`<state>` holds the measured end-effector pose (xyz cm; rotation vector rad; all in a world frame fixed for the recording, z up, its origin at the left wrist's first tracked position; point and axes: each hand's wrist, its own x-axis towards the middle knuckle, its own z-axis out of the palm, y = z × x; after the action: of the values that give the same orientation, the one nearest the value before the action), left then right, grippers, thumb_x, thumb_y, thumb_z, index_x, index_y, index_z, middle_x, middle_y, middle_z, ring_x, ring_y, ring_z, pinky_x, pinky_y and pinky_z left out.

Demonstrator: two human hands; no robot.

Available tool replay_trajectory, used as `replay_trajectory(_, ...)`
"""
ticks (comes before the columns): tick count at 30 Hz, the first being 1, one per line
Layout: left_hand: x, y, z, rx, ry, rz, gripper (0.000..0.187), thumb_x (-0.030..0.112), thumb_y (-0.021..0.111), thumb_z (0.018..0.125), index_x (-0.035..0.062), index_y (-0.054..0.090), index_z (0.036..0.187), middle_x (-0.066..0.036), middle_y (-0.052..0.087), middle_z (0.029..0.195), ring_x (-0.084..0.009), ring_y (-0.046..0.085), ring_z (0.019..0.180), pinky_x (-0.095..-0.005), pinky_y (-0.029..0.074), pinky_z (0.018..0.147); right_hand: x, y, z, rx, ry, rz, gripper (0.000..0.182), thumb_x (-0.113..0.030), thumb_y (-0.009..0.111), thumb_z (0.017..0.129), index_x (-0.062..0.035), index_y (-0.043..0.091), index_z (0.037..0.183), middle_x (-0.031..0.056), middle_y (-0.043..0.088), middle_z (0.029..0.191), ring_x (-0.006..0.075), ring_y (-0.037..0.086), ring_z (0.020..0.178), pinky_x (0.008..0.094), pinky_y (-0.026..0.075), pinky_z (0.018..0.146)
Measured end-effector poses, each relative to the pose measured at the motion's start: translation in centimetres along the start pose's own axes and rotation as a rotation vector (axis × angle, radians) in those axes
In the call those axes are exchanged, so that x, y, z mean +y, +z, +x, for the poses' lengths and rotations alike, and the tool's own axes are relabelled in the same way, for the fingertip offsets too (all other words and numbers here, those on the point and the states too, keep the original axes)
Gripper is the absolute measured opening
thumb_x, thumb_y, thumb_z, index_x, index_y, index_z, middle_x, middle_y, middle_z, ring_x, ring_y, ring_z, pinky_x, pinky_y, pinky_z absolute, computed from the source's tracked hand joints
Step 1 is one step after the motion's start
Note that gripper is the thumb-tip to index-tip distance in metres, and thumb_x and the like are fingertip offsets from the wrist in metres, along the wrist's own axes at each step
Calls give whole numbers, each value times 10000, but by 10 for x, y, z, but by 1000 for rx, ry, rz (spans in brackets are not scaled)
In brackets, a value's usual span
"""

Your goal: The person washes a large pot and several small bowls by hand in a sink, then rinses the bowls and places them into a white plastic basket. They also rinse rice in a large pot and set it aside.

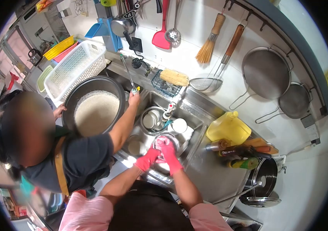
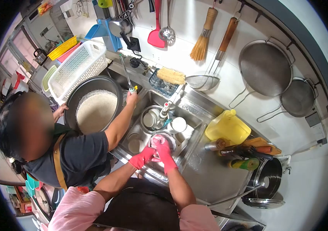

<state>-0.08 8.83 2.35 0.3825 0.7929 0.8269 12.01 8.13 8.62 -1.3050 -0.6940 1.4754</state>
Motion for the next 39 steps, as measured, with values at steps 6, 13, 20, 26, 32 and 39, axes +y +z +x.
replay_trajectory(6,45,24,-34,236,-248,175,984,-141,498,756,319,131,1545,-194,391,1478,-528,519,1183,-733,548,689,29,-51,34,-508,-73,-1287,414,-248,726,836,-14,644,1167,158,702,1071,247,690,962,368,548,790)
replay_trajectory(13,15,20,-23,163,-226,350,794,-69,525,820,219,244,1505,-141,512,1368,-433,565,1157,-646,567,785,92,-26,35,51,-56,-332,344,-178,677,887,-25,628,1192,137,694,1127,254,674,1022,358,530,883)
replay_trajectory(20,14,-16,-25,191,-172,444,655,-15,546,867,144,334,1466,-110,601,1278,-367,603,1129,-585,588,828,58,-72,12,-246,-232,-1296,217,-132,610,937,-21,649,1119,107,709,912,222,680,806,364,550,720)
replay_trajectory(26,-2,-66,-19,395,30,296,640,-26,536,870,126,311,1449,-177,584,1250,-412,622,988,-568,586,684,27,-81,5,170,169,-43,198,-187,606,972,-27,653,1078,78,626,692,116,531,460,315,435,411)
replay_trajectory(32,17,-81,-25,515,102,198,656,-56,514,871,105,240,1444,-291,542,1230,-496,646,737,-530,562,472,83,-91,30,127,61,-278,160,-78,629,918,22,646,1042,88,664,844,180,639,728,324,532,639)
replay_trajectory(39,38,-92,-32,769,-78,126,710,-37,547,901,90,134,1465,-367,513,1227,-534,656,663,-526,572,418,82,-77,33,-101,-21,-33,188,-34,591,866,-21,690,1025,57,704,918,179,672,843,299,540,740)
